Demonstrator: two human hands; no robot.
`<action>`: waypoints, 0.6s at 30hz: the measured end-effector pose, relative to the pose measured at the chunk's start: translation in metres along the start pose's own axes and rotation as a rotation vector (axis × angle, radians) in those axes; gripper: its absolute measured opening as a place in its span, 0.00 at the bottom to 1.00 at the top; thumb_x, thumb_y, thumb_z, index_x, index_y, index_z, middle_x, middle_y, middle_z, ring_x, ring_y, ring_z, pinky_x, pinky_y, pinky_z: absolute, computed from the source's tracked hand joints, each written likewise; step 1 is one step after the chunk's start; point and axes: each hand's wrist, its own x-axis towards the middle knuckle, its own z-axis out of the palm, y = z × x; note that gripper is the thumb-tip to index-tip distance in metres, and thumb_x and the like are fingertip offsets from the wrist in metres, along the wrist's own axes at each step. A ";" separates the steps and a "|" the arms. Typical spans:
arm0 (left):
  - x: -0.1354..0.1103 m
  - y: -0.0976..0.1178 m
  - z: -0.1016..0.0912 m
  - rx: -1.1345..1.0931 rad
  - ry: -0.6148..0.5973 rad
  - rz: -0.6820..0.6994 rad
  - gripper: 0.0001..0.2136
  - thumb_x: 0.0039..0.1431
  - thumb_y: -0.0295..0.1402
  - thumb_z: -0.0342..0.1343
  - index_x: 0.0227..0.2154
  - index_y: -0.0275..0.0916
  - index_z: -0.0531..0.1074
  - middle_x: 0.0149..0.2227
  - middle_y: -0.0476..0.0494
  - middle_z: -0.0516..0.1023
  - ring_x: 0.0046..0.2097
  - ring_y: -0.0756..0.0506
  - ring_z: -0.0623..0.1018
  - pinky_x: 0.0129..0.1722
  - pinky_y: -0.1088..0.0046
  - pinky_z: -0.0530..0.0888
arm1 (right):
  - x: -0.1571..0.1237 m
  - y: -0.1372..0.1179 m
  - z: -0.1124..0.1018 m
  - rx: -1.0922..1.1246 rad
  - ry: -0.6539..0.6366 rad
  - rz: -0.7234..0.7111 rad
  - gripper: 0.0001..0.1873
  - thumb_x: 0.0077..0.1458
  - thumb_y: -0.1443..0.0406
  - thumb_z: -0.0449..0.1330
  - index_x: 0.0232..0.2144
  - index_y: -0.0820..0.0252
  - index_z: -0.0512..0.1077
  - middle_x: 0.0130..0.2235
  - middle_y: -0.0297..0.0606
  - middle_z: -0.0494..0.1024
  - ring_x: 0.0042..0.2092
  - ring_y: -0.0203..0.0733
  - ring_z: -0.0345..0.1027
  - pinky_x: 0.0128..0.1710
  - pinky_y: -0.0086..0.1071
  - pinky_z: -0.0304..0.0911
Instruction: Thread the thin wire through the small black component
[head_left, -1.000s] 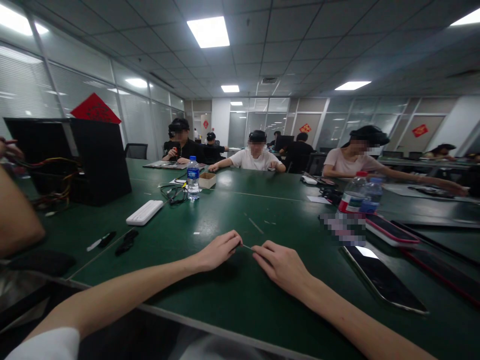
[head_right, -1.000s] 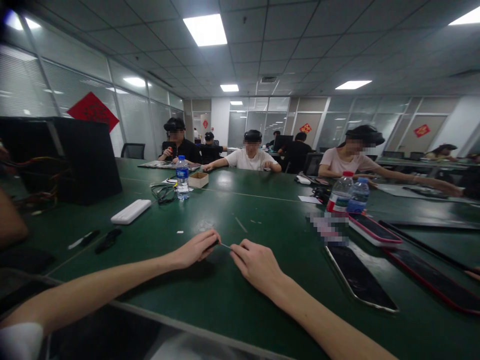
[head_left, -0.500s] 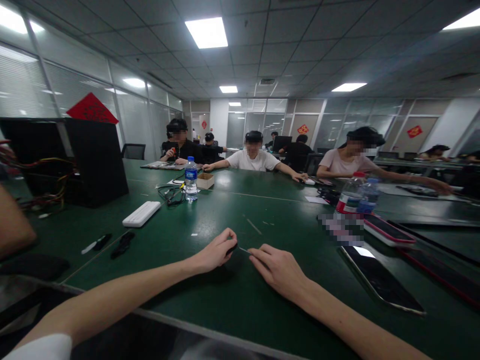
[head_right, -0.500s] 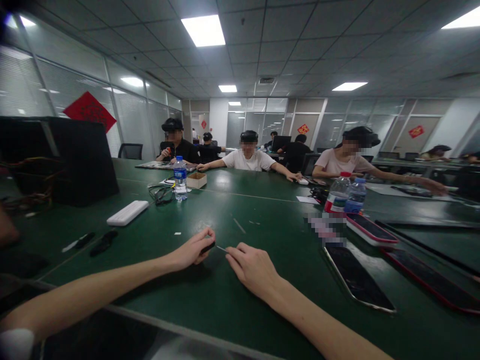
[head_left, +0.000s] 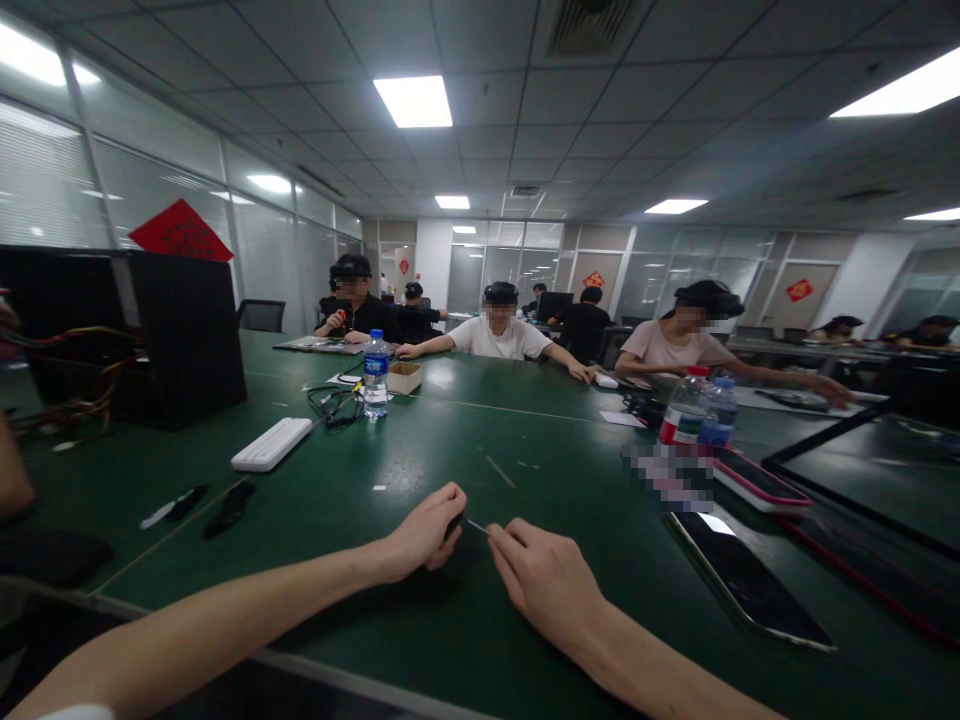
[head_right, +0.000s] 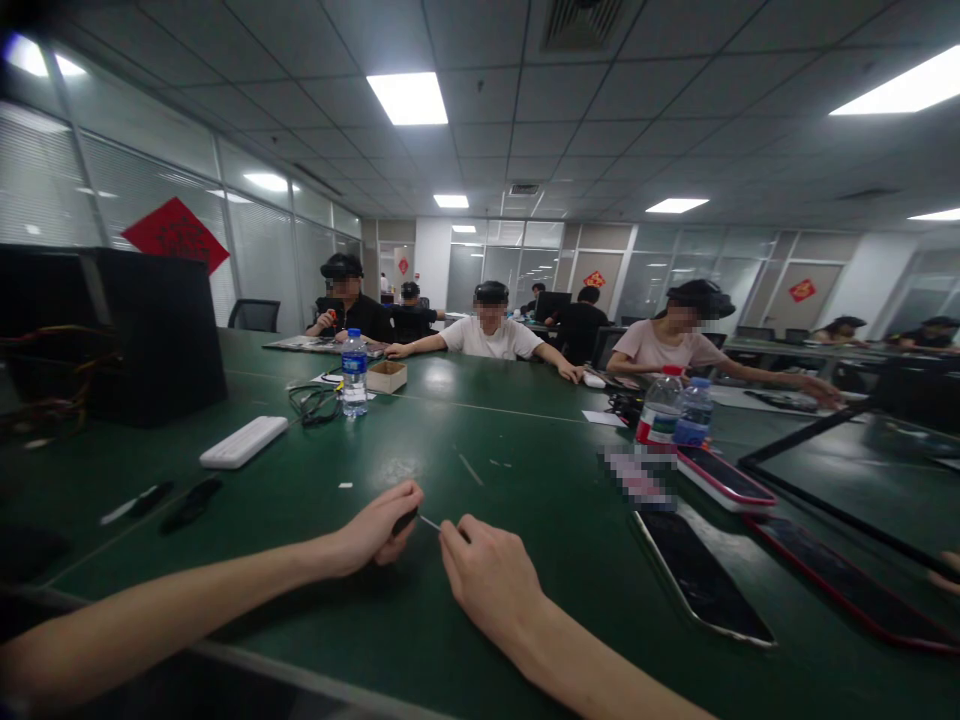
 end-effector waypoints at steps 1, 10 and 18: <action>0.000 0.001 -0.001 -0.017 -0.012 -0.019 0.15 0.62 0.50 0.48 0.33 0.44 0.56 0.15 0.61 0.57 0.13 0.54 0.54 0.13 0.82 0.49 | 0.000 0.001 0.000 -0.010 0.004 -0.009 0.11 0.66 0.69 0.51 0.43 0.61 0.74 0.35 0.41 0.78 0.31 0.38 0.71 0.29 0.28 0.61; 0.002 0.008 -0.010 -0.056 -0.035 -0.074 0.15 0.59 0.48 0.54 0.34 0.42 0.59 0.18 0.61 0.56 0.15 0.55 0.56 0.18 0.83 0.48 | -0.005 0.003 0.004 -0.126 0.108 -0.095 0.10 0.62 0.70 0.56 0.45 0.62 0.73 0.34 0.39 0.78 0.32 0.38 0.71 0.30 0.29 0.59; -0.004 0.004 -0.006 -0.148 -0.152 -0.124 0.14 0.61 0.47 0.52 0.34 0.44 0.58 0.15 0.62 0.54 0.13 0.55 0.52 0.15 0.82 0.47 | -0.005 0.005 0.000 -0.105 0.122 -0.137 0.10 0.62 0.70 0.56 0.45 0.63 0.74 0.34 0.38 0.78 0.31 0.36 0.70 0.29 0.29 0.58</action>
